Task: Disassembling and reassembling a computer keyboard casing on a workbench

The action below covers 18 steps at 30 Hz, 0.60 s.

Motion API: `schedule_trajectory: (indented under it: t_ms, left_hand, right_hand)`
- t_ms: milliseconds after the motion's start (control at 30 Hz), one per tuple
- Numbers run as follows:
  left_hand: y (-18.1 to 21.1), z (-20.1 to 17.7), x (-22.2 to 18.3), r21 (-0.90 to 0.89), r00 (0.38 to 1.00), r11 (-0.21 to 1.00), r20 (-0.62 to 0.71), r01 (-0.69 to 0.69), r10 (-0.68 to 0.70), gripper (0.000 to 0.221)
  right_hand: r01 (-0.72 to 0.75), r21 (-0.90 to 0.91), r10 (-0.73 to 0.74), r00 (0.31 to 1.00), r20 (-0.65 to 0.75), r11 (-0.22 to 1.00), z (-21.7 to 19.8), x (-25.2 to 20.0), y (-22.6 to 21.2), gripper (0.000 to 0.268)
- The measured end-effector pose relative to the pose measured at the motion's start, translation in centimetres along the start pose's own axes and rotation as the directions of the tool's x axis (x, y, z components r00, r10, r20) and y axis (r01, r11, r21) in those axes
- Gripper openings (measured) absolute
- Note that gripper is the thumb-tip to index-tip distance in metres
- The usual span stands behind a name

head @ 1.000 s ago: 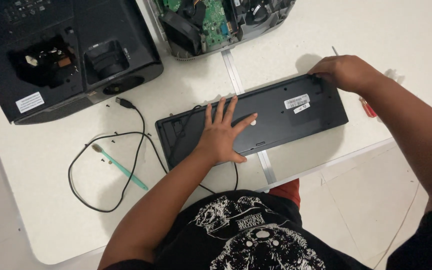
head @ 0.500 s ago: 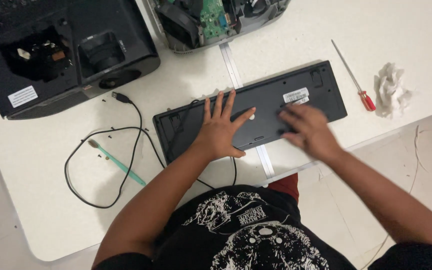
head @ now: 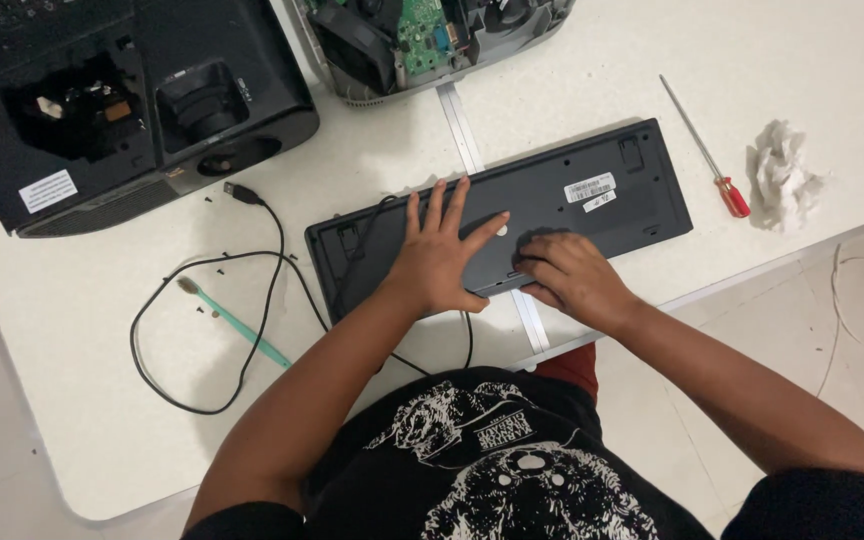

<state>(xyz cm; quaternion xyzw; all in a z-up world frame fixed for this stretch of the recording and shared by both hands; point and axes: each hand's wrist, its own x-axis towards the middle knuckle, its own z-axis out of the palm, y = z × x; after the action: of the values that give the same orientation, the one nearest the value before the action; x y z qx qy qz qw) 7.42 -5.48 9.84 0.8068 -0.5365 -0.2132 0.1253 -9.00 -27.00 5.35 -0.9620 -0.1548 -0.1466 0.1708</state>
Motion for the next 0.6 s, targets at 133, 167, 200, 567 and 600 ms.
schedule_trajectory:
  t_ms: [133, 167, 200, 567, 600]
  left_hand:
    - [-1.7, 0.8, 1.1, 0.01, 0.997, 1.0, -0.08, 0.02, -0.019, 0.132]
    - [-2.3, 1.0, 1.5, -0.025, 0.991, 0.999, -0.128, 0.034, -0.037, 0.138]
    - [-2.3, 1.3, 1.7, -0.028, 0.992, 0.999, -0.124, 0.032, -0.035, 0.138]
    - [-0.8, 1.3, 1.8, 0.009, 0.993, 0.998, -0.102, 0.055, -0.054, 0.154]
    - [-0.8, 1.7, 1.9, 0.008, 0.993, 0.999, -0.102, 0.054, -0.053, 0.154]
  right_hand:
    - [-0.045, -0.025, 0.046, 0.996, 0.075, 0.999, -1.0, 1.8, 0.5, 0.064]
    - [-0.076, -0.027, 0.08, 0.985, 0.151, 0.997, -1.4, 2.4, 0.9, 0.09]
    - [-0.081, -0.025, 0.084, 0.985, 0.153, 0.996, -1.7, 2.9, 0.9, 0.09]
    - [0.073, -0.195, 0.015, 0.908, 0.419, 0.978, -1.2, 4.9, 3.5, 0.137]
    - [0.073, -0.195, 0.017, 0.907, 0.421, 0.978, -1.0, 4.6, 3.6, 0.137]
